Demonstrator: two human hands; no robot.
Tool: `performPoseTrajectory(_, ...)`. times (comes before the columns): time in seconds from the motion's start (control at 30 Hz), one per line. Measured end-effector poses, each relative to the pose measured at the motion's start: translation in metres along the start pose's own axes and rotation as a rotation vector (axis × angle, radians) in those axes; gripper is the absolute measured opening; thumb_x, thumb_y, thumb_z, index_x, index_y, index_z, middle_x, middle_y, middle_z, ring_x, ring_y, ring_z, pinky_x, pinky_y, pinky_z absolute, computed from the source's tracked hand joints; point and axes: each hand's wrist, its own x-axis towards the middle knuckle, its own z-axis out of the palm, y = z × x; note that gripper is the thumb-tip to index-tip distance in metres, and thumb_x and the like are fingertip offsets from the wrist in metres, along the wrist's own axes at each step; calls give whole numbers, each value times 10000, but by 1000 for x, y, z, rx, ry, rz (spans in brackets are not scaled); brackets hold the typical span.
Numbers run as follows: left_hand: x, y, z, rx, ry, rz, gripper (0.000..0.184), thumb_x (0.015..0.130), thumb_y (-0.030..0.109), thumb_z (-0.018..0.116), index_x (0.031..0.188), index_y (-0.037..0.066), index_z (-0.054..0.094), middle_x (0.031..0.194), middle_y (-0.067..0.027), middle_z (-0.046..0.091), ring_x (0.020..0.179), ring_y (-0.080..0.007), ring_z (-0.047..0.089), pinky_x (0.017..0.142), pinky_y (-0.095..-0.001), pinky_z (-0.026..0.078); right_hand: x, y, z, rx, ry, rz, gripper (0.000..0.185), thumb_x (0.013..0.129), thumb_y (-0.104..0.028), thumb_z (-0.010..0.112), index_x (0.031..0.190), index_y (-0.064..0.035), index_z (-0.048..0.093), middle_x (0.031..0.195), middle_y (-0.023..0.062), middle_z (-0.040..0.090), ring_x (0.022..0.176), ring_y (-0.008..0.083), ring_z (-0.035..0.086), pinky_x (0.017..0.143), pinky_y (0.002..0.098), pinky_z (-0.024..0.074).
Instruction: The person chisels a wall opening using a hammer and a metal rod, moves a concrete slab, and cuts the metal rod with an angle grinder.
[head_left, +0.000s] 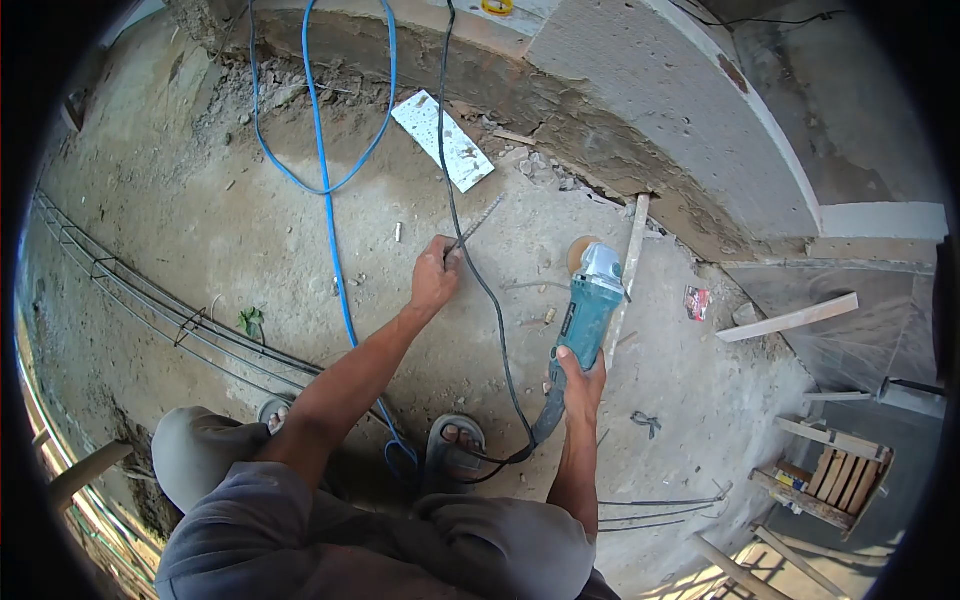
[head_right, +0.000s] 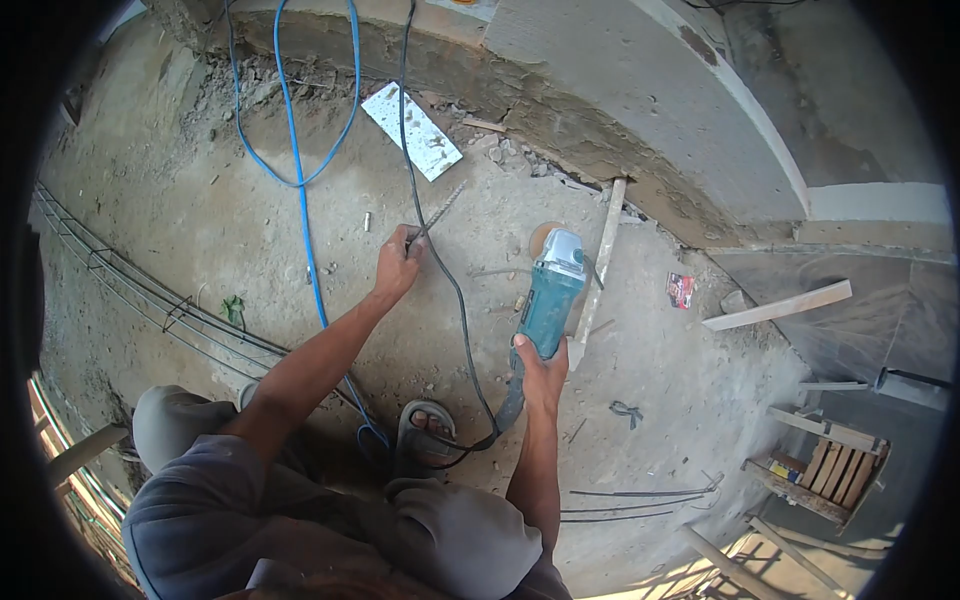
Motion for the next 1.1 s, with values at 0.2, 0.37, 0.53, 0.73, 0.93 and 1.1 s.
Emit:
performPoseTrajectory(0.2,-49,-7,-1,-85,-67,-226,159,840,75,547,965,-22,550,850,-241,618,825,-427,598,732,-448,466,9,-4,-3,41,50,-26,513,756,-217,760,1120,8,476,815,75,580,578,148,567,440,281,473)
performPoseTrajectory(0.37,-16,-12,-3,78,-27,29,205,818,26,554,1021,-5,552,940,-227,578,891,-410,577,762,-452,461,-5,-25,0,120,63,-43,508,757,-220,758,1107,8,469,809,87,580,549,154,563,438,281,473)
performPoseTrajectory(0.53,36,-18,9,236,-132,286,276,785,-21,561,1058,17,545,945,-198,532,902,-404,539,769,-475,442,10,-8,0,50,53,-60,540,749,-246,770,1110,27,477,833,86,587,591,149,571,450,278,474)
performPoseTrajectory(0.73,57,-30,33,241,-99,370,265,768,-28,569,1028,24,552,940,-180,522,903,-383,517,763,-467,428,41,8,12,-136,2,-76,613,728,-324,785,1130,52,516,934,99,614,802,177,587,717,310,480)
performPoseTrajectory(0.93,72,-29,39,307,45,323,248,782,-1,582,1029,27,583,932,-173,519,887,-377,514,742,-461,426,77,4,30,-276,-9,-34,588,730,-307,770,1130,45,521,923,108,616,792,188,602,673,316,496)
performPoseTrajectory(1.1,87,-25,46,399,53,308,212,812,39,577,1022,17,595,933,-165,517,882,-354,509,748,-451,430,97,-18,41,-142,-70,31,507,751,-305,753,1067,21,527,814,86,592,607,174,587,493,303,484)
